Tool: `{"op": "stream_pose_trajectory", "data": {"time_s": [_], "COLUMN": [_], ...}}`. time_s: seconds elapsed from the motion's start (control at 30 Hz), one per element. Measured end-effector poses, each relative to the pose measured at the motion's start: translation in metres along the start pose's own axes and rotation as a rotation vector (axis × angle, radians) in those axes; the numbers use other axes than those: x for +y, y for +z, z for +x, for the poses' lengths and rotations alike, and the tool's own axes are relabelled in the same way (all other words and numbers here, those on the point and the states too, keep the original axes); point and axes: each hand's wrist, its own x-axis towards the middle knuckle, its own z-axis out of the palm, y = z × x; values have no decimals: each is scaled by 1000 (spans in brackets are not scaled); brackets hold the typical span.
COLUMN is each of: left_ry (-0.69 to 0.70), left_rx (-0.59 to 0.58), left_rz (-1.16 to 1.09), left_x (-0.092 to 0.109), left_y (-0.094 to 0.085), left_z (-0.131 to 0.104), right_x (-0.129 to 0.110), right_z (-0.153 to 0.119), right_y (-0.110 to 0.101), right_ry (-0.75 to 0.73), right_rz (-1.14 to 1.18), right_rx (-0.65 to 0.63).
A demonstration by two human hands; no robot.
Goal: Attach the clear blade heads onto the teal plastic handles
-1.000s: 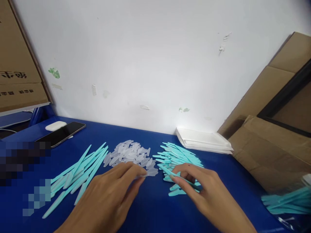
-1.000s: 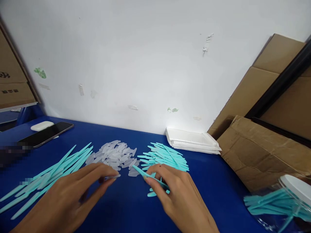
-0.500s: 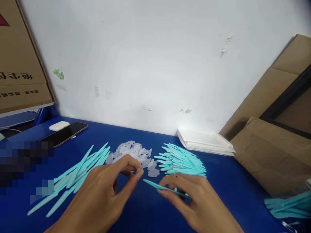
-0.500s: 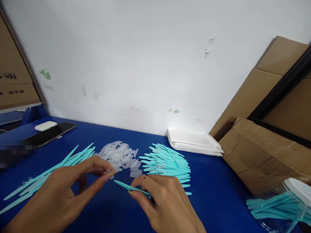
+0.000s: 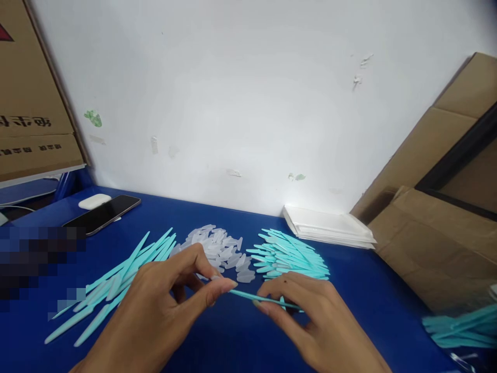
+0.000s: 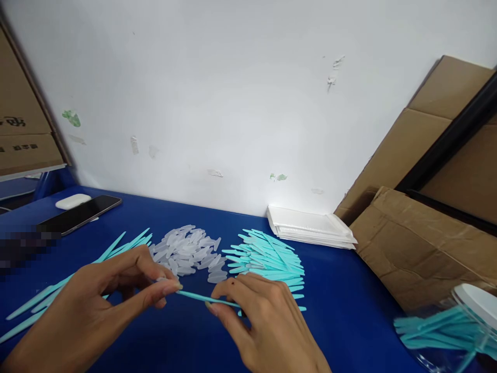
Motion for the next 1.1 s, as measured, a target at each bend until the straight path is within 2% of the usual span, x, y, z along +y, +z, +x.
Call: {"op": "stream_pose_trajectory", "data": {"time_s": [0.23,0.4,0.57,0.77,0.87,1.1], "left_ry": [-54,-39,5,88,130,65], "left_rx": [12,-10,-135,-232,-258,-312], "left_rz": [-146,-214,-284,-98,-69,-90], "left_x": [13,12,9,8,8,12], "left_y": [0,-3,3,16,20,23], "left_z": [-4,-5,-4,-8,-10,-15], "right_x": [-1,-6,-7,-6,-6,-3], "right_z": [-1,-2,-3,-5,-5,-7], "right_y": [-1,-3,-1,-2,-4,-5], "right_ry": [1,26,44,-27,-28,3], "right_rz": [43,54,88,189,245,281], "right_rx": [9,-16,-45,-32,-71,-105]}}
